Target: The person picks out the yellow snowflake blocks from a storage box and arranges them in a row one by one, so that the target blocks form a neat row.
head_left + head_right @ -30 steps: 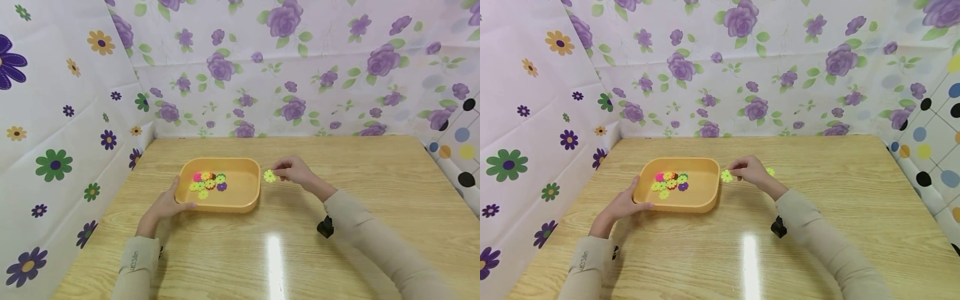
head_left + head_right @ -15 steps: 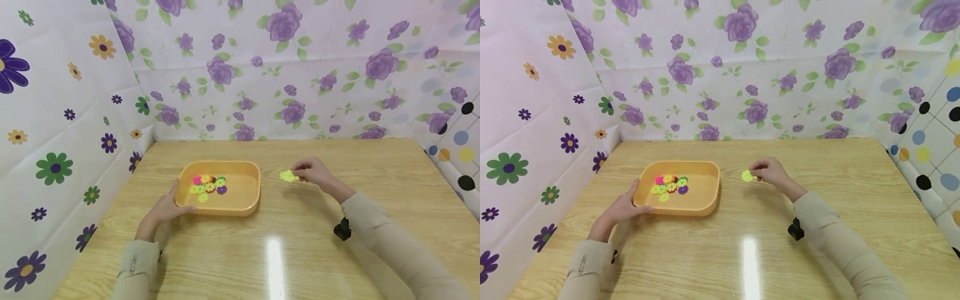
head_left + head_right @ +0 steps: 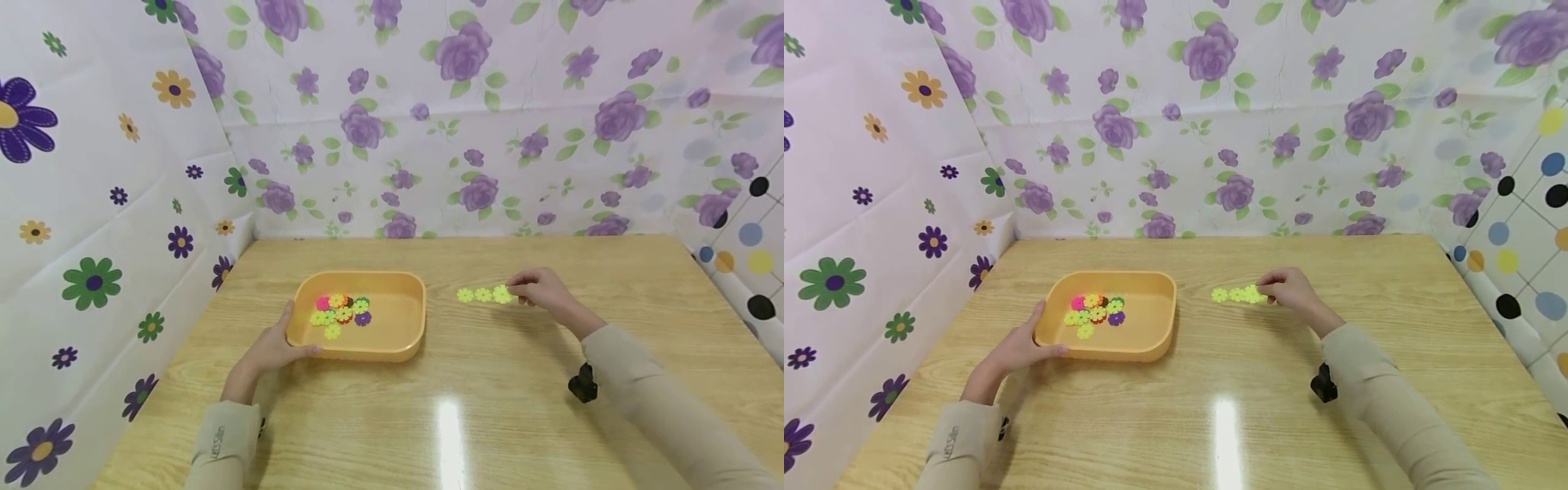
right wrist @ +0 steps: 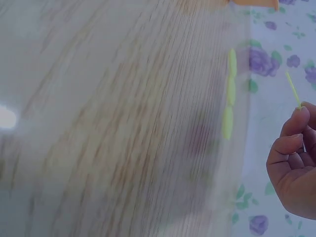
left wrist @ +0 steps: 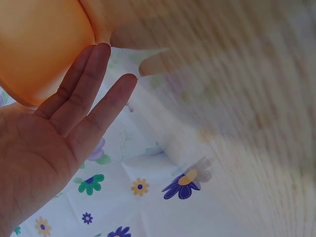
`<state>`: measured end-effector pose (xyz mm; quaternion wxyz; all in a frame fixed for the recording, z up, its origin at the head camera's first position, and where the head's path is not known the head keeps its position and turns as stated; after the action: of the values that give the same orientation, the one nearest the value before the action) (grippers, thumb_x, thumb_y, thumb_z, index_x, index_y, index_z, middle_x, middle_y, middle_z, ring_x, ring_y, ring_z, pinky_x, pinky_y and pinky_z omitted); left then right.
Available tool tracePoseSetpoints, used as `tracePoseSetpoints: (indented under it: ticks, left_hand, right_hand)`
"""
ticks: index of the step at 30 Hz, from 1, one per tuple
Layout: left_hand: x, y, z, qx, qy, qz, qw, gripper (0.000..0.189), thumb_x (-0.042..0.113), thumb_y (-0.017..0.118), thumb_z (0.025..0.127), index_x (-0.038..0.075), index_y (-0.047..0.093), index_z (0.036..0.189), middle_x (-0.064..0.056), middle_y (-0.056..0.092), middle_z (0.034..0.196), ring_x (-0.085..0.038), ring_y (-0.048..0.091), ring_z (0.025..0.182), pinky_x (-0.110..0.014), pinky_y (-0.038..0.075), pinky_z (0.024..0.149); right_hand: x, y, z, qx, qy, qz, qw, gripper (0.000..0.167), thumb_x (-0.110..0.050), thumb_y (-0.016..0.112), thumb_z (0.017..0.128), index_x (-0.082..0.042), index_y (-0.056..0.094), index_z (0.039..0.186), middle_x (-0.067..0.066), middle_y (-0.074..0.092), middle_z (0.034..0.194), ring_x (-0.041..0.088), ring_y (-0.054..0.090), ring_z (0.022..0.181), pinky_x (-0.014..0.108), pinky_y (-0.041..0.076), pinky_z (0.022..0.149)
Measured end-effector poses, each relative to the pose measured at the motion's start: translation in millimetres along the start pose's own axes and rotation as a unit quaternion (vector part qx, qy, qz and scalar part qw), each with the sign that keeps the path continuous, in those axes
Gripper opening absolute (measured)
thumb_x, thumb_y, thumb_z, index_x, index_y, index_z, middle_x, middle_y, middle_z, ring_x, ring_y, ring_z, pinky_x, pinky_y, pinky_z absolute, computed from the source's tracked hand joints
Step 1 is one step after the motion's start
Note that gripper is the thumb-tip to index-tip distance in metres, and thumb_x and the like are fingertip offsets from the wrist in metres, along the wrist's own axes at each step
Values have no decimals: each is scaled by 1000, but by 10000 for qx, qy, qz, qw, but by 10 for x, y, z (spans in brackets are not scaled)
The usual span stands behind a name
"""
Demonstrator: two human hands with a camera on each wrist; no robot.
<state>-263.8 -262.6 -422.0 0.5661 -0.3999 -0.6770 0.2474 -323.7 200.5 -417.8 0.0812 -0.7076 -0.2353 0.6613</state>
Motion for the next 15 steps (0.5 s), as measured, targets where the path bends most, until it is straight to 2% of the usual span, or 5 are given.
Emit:
tracePoseSetpoints:
  ticks: [7, 15]
  left_hand:
    - [-5, 9, 0, 43, 78, -30, 10000, 119, 55, 70, 71, 2, -8, 144, -34, 16, 142, -47, 27, 126, -57, 24, 100]
    - [12, 5, -2, 12, 96, -47, 9999, 119, 54, 70, 71, 2, -9, 144, -34, 13, 143, -48, 24, 127, -57, 22, 101]
  right_hand:
    - [122, -199, -69, 89, 242, -167, 9995, 33, -17, 55, 91, 8, 56, 114, 13, 59, 94, 26, 54, 78, 39, 46, 69]
    - [289, -345, -86, 172, 497, -480, 9975, 33, -16, 53, 92, 7, 56, 115, 20, 54, 110, 27, 57, 83, 37, 47, 71]
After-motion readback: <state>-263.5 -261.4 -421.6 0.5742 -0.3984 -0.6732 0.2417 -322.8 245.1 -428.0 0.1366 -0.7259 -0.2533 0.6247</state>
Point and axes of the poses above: each hand's wrist, its own z-axis towards the middle knuckle, its own y-axis out of the palm, x = y × z, the point moved 8 cm from there along z, towards the middle knuckle
